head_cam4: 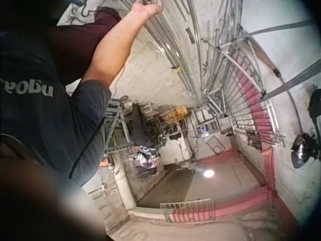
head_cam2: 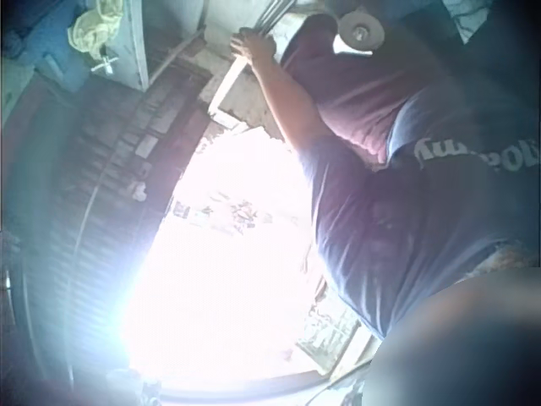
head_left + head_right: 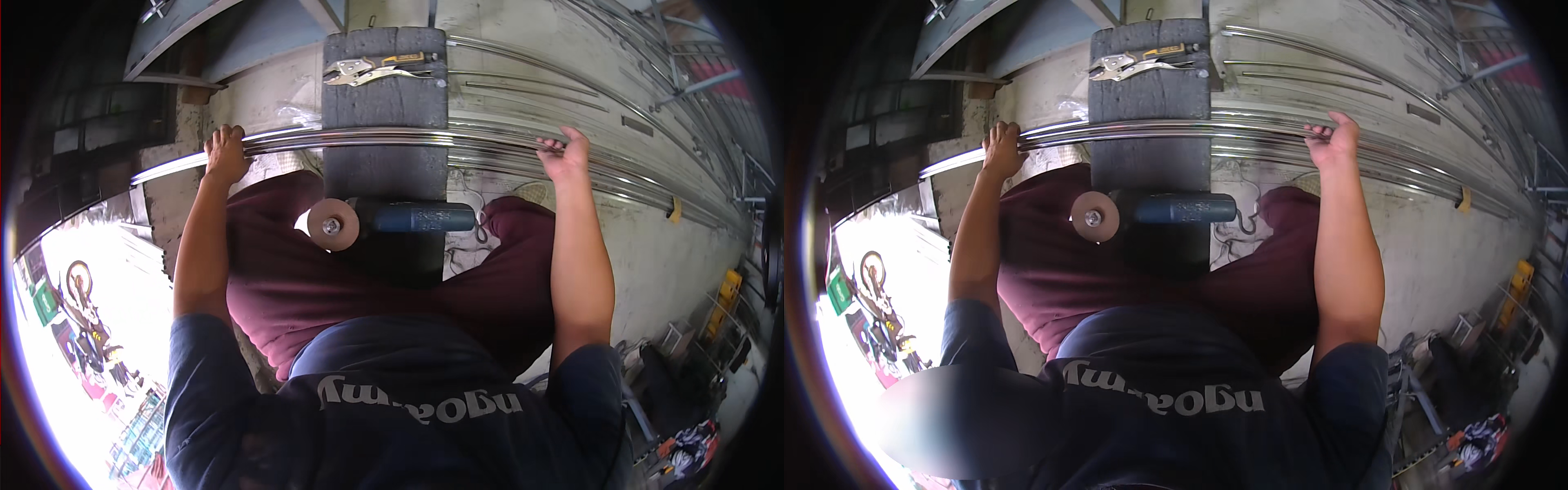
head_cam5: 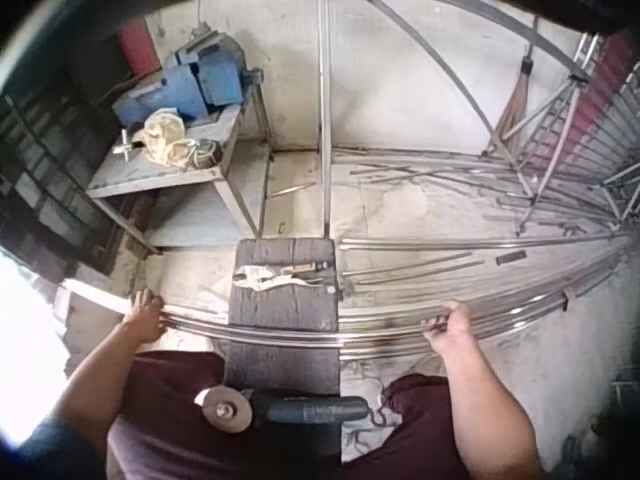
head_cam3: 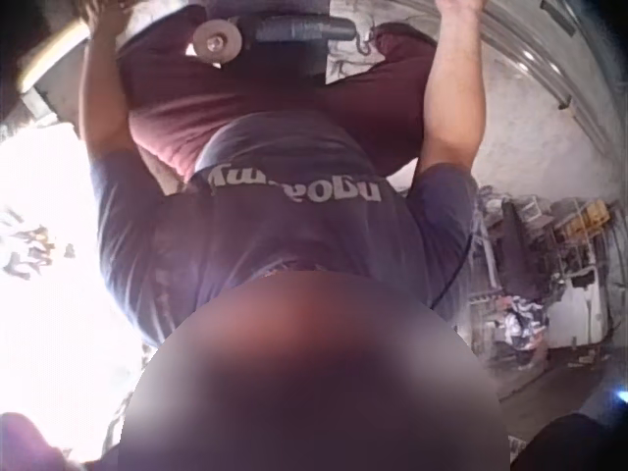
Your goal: The person measures metal rods with a tape measure and marks them with a marker, then cuts the marked rods using an angle grinder.
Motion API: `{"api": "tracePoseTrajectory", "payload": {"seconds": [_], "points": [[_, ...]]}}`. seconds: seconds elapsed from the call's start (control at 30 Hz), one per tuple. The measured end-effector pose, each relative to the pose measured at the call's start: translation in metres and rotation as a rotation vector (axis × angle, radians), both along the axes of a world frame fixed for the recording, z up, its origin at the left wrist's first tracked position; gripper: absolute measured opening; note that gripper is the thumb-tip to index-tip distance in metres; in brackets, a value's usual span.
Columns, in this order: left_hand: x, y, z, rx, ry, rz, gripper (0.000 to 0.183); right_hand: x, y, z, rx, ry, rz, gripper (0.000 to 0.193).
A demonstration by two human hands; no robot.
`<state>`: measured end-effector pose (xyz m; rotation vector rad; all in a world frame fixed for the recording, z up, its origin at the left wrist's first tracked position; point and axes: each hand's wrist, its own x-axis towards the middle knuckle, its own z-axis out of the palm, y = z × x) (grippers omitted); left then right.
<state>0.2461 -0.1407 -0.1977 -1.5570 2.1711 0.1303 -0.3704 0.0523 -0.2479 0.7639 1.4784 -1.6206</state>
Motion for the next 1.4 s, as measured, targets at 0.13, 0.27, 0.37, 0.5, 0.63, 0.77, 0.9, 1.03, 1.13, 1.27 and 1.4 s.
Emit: {"api": "tracePoseTrajectory", "payload": {"seconds": [0.13,0.27,0.37,0.5,0.63,0.77,0.9,1.03,1.13,1.27,1.4], "points": [[-0.063,0.024,0.024,0.019,0.059,-0.247,0.08,0.0,0.0,0.002,0.0,0.058,0.076,0.024],[-0.167,0.053,0.024,0.106,0.486,-0.434,0.068,0.002,-0.003,0.002,-0.022,0.046,0.067,0.028],[-0.232,0.079,0.009,0.13,0.603,-0.485,0.072,0.002,-0.007,0.002,-0.012,0.037,0.084,0.031],[-0.259,0.088,-0.015,0.03,0.584,-0.511,0.065,0.002,-0.008,-0.001,-0.006,0.065,0.08,0.03],[-0.257,0.084,-0.033,-0.044,0.629,-0.568,0.059,-0.001,-0.006,-0.005,0.002,0.047,0.088,0.03],[-0.251,0.077,-0.04,-0.001,0.671,-0.585,0.056,-0.002,-0.008,-0.002,-0.018,0.014,0.065,0.033],[-0.246,0.074,-0.042,-0.009,0.774,-0.643,0.052,-0.001,-0.01,0.005,0.018,0.008,0.039,0.032],[-0.244,0.074,-0.046,-0.068,0.854,-0.671,0.048,0.018,0.001,0.013,0.098,-0.006,0.142,0.028],[-0.243,0.075,-0.048,-0.096,0.864,-0.663,0.048,0.064,0.019,0.027,0.157,0.017,0.782,0.021],[-0.241,0.076,-0.046,-0.03,0.774,-0.651,0.053,0.172,0.057,0.061,-0.292,1.107,1.71,0.059],[-0.241,0.074,-0.044,-0.04,0.791,-0.682,0.052,0.251,0.063,0.073,-0.247,1.56,2.094,0.057]]}}
